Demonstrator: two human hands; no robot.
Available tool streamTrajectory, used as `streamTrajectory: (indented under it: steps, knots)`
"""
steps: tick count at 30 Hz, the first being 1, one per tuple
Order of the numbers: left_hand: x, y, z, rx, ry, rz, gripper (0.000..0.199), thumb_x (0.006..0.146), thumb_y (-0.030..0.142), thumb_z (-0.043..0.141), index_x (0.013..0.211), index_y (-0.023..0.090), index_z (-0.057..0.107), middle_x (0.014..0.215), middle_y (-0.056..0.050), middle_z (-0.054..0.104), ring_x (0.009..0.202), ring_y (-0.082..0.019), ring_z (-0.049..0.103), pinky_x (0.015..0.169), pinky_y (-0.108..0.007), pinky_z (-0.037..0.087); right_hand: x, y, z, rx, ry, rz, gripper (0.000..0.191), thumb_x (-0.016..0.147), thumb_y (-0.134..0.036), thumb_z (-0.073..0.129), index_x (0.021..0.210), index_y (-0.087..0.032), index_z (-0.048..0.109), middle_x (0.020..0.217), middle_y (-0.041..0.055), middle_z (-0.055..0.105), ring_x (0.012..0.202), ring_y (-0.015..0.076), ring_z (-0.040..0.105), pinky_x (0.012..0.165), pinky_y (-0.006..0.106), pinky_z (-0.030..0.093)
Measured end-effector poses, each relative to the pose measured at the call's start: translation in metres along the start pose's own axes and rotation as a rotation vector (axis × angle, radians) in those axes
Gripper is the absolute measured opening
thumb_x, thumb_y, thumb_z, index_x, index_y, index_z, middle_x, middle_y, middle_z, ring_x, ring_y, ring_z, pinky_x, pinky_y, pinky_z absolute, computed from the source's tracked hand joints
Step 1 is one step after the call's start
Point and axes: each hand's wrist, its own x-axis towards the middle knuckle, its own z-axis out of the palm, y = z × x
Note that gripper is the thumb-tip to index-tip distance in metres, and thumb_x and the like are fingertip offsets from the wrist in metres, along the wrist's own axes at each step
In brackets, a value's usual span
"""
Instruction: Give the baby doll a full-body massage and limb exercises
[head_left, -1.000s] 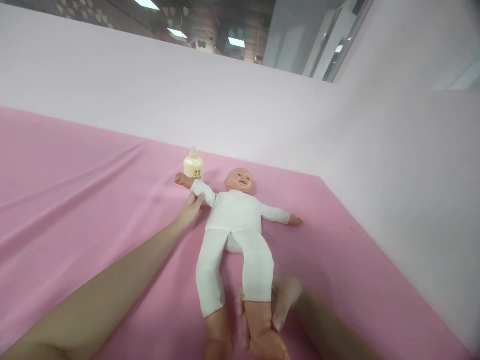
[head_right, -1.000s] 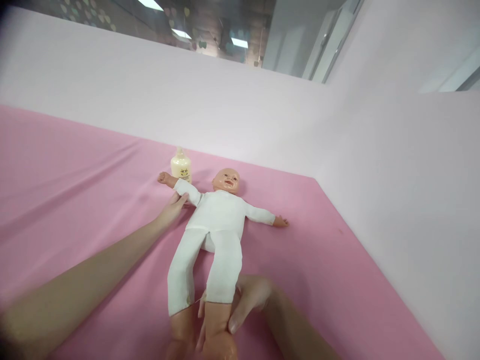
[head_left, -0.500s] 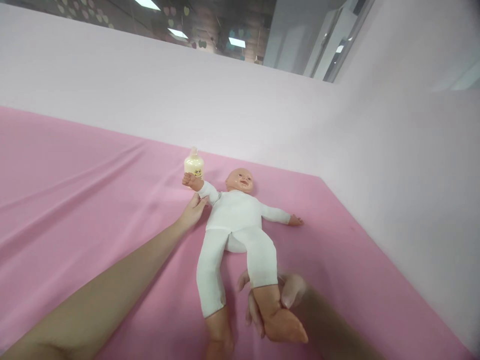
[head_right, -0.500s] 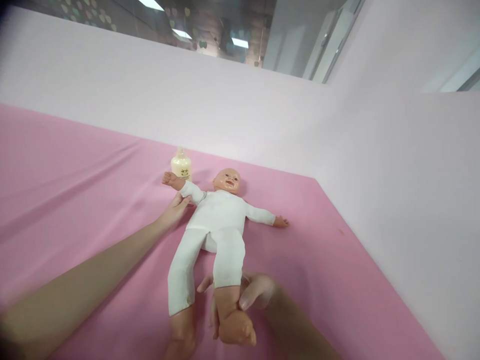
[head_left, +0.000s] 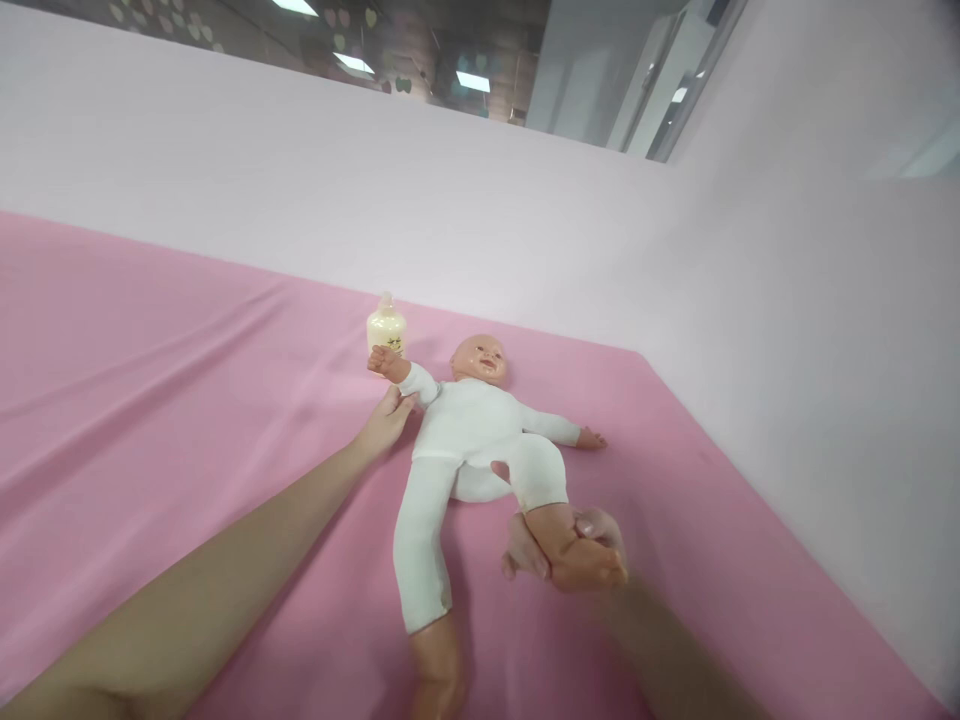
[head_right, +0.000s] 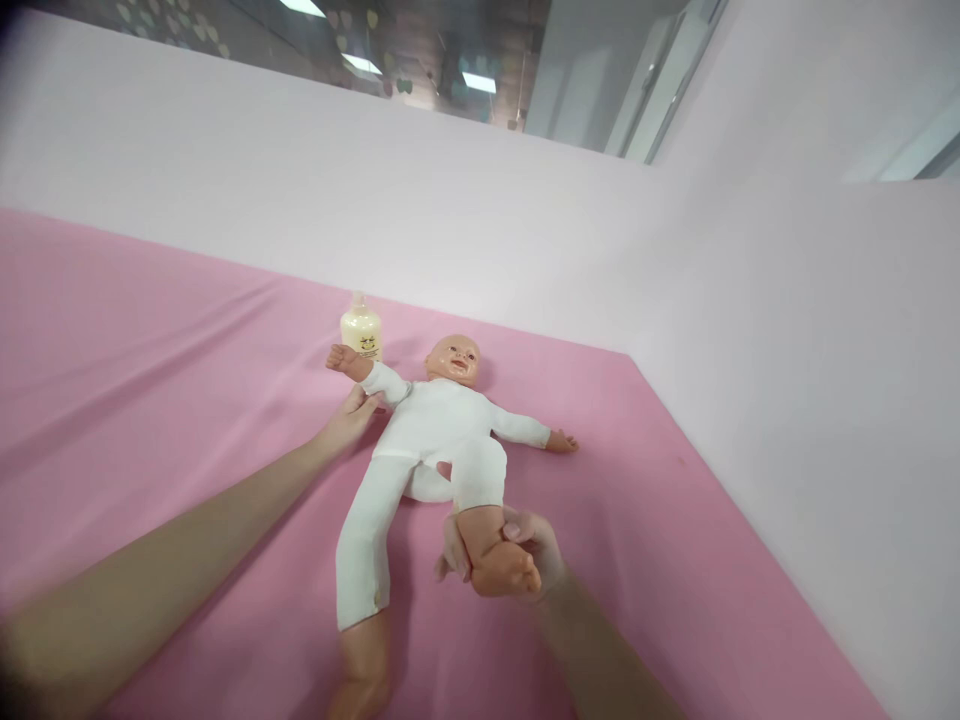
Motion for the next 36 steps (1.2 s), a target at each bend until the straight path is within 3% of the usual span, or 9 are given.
streamTrajectory:
  steps: [9, 14, 20, 25, 36]
  knots:
    - [-0.005, 0.007, 0.001, 0.126, -0.073, 0.116, 0.05, 0.089, 0.053, 0.062, 0.122, 0.017, 0.061, 0.128, -0.013, 0.064, 0.12, -0.031, 0.058, 0.109, -0.047, 0.042, 0.001, 0.005, -0.003, 0.058, 0.099, -0.131, 0.03, 0.077, -0.05, 0.063, 0.082, -0.021, 0.064, 0.062, -0.0021, 0.054, 0.06, 0.0137, 0.045, 0.082, 0.036, 0.046]
    - [-0.005, 0.011, 0.002, 0.197, -0.171, 0.246, 0.049, 0.097, 0.047, 0.052, 0.138, 0.021, 0.056, 0.143, -0.012, 0.057, 0.137, -0.031, 0.049, 0.122, -0.05, 0.029, 0.002, -0.001, -0.005, 0.118, 0.334, -0.087, 0.031, 0.081, -0.047, 0.063, 0.065, -0.022, 0.054, 0.06, -0.0006, 0.052, 0.062, 0.0147, 0.046, 0.082, 0.036, 0.045]
    - [-0.011, 0.024, 0.004, 0.287, -0.282, 0.328, 0.046, 0.097, 0.042, 0.054, 0.141, 0.03, 0.06, 0.15, -0.009, 0.05, 0.144, -0.03, 0.041, 0.125, -0.048, 0.026, 0.007, 0.002, -0.013, 0.178, 0.613, -0.056, 0.023, 0.081, -0.04, 0.067, 0.072, -0.02, 0.06, 0.067, 0.0, 0.057, 0.065, 0.015, 0.049, 0.075, 0.034, 0.044]
    - [-0.014, 0.029, 0.006, 0.316, -0.293, 0.283, 0.043, 0.096, 0.039, 0.056, 0.138, 0.032, 0.064, 0.153, -0.008, 0.046, 0.146, -0.032, 0.038, 0.126, -0.049, 0.023, 0.012, 0.01, -0.013, 0.074, 0.612, 0.012, 0.024, 0.081, -0.042, 0.067, 0.082, -0.018, 0.065, 0.073, 0.0011, 0.062, 0.057, 0.0113, 0.044, 0.069, 0.032, 0.043]
    - [-0.013, 0.026, 0.003, 0.313, -0.307, 0.308, 0.045, 0.095, 0.034, 0.055, 0.139, 0.034, 0.063, 0.155, -0.006, 0.045, 0.146, -0.031, 0.037, 0.125, -0.048, 0.023, 0.013, 0.011, -0.013, 0.1, 0.649, 0.028, 0.021, 0.081, -0.04, 0.069, 0.083, -0.019, 0.063, 0.074, 0.0004, 0.064, 0.056, 0.0107, 0.046, 0.067, 0.03, 0.043]
